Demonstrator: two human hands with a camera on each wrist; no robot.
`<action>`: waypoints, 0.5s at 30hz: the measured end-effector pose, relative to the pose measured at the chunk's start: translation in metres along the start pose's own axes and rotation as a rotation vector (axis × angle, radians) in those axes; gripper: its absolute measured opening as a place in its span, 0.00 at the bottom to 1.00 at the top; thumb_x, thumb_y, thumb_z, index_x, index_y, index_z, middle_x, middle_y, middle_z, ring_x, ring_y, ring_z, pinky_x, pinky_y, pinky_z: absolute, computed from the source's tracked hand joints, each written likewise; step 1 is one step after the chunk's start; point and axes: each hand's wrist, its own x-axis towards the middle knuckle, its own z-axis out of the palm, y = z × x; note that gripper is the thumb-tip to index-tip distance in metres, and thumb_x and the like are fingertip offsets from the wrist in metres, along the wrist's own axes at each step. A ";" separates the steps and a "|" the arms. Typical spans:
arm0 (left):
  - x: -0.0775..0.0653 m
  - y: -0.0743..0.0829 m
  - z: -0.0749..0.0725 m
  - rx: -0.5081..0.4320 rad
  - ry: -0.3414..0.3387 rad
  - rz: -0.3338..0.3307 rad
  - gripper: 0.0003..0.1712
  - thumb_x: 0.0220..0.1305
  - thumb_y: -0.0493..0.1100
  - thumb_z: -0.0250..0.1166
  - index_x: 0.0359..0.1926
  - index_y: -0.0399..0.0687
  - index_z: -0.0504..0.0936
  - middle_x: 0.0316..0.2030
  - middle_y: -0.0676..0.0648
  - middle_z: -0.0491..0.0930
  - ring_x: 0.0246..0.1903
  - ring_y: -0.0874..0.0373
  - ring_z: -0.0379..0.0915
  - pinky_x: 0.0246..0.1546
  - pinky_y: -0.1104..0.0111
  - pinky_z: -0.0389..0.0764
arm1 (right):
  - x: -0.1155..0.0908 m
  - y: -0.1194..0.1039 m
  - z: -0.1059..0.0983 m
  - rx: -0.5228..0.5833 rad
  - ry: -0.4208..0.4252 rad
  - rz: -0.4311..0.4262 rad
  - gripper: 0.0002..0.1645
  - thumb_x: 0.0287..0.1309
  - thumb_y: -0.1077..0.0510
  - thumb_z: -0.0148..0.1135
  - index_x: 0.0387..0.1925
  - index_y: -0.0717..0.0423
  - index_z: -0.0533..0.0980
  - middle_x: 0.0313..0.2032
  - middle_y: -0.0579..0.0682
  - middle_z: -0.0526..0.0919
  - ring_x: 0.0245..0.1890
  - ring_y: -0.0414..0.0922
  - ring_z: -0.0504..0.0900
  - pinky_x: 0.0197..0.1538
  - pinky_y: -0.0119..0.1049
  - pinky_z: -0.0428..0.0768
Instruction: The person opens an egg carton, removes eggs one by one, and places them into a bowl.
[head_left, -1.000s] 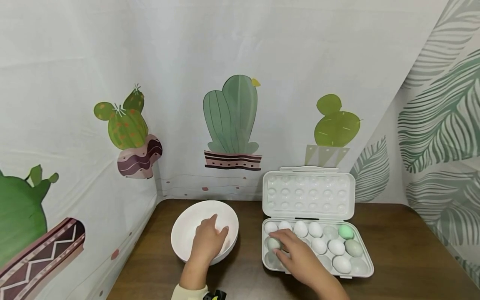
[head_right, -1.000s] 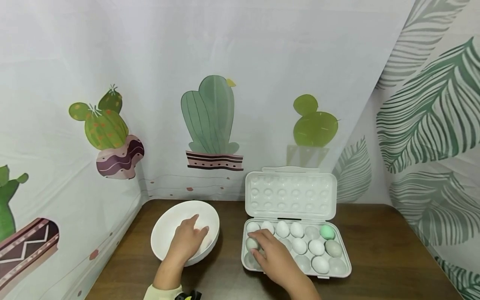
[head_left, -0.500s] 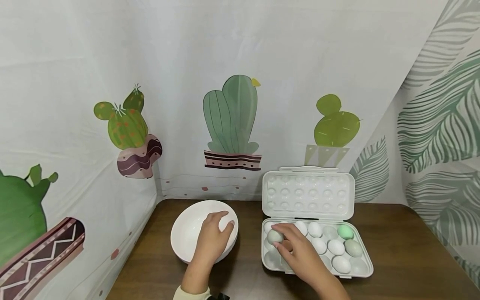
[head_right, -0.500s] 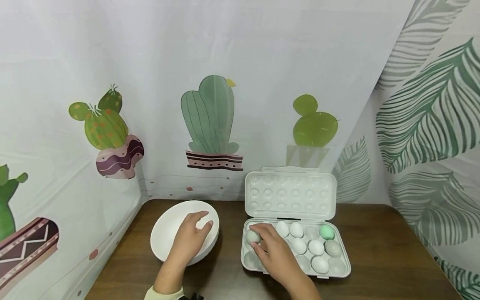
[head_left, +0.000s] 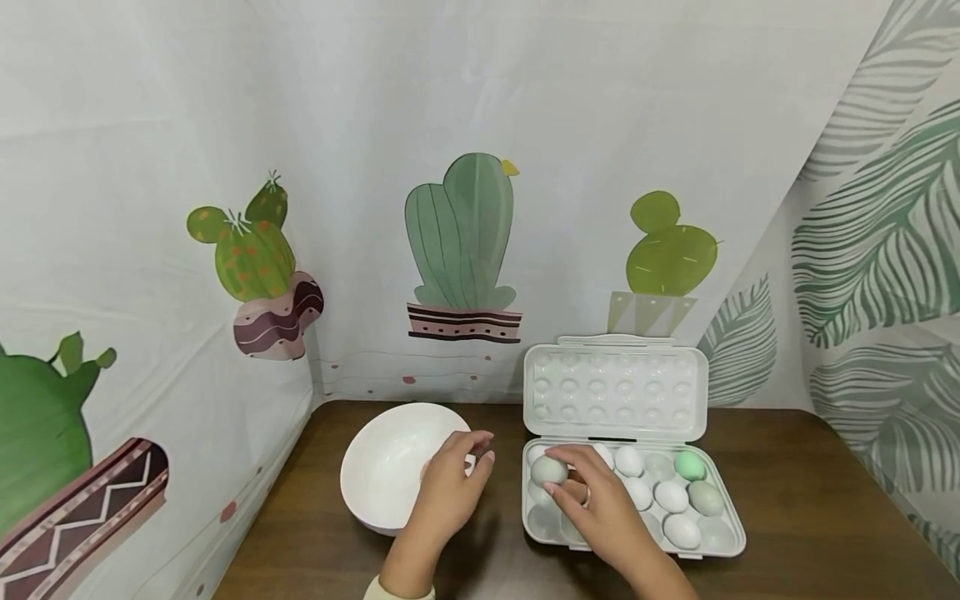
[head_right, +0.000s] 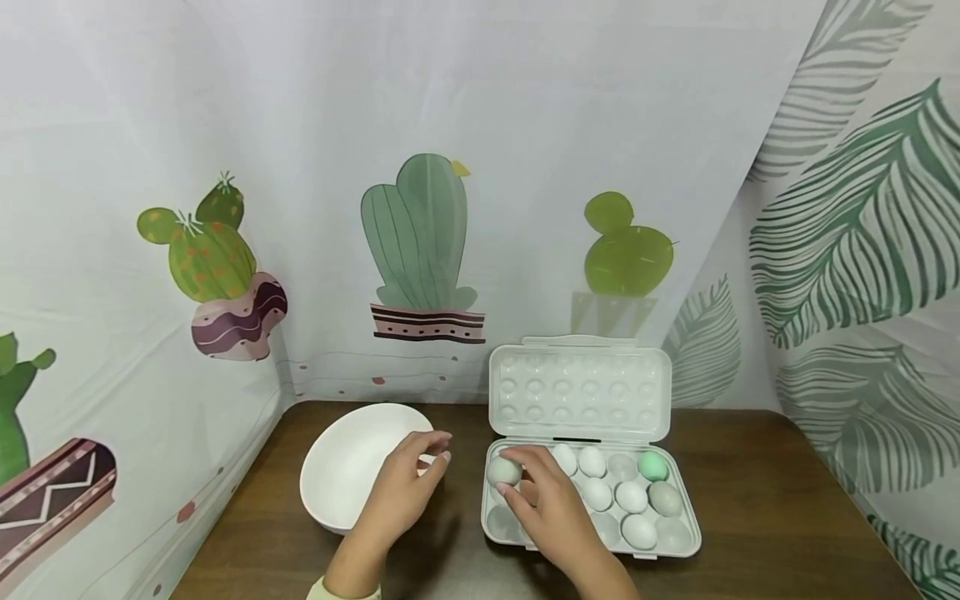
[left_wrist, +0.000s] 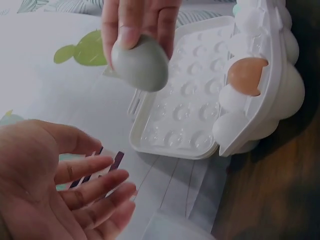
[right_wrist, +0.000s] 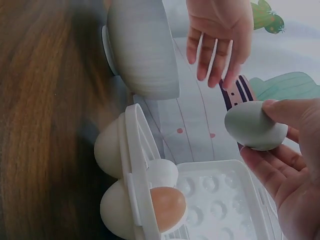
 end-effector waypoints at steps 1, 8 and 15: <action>-0.001 0.001 0.002 0.002 -0.014 0.014 0.15 0.69 0.39 0.62 0.55 0.47 0.83 0.47 0.52 0.82 0.47 0.57 0.80 0.47 0.63 0.84 | 0.000 -0.001 0.000 0.019 0.000 0.008 0.26 0.60 0.60 0.71 0.58 0.44 0.77 0.56 0.39 0.80 0.56 0.40 0.80 0.52 0.32 0.84; -0.005 0.007 0.010 0.027 -0.127 0.087 0.24 0.63 0.37 0.65 0.61 0.52 0.79 0.51 0.53 0.80 0.53 0.57 0.78 0.50 0.64 0.82 | 0.000 -0.002 0.000 0.079 -0.029 0.067 0.25 0.63 0.57 0.68 0.60 0.40 0.74 0.55 0.41 0.78 0.54 0.39 0.81 0.51 0.32 0.85; -0.008 0.010 0.016 0.026 -0.216 0.126 0.27 0.62 0.40 0.70 0.62 0.50 0.78 0.51 0.49 0.81 0.52 0.57 0.79 0.50 0.65 0.82 | 0.000 0.001 0.001 0.084 -0.054 0.074 0.23 0.65 0.55 0.66 0.60 0.43 0.73 0.55 0.44 0.78 0.53 0.40 0.82 0.52 0.32 0.85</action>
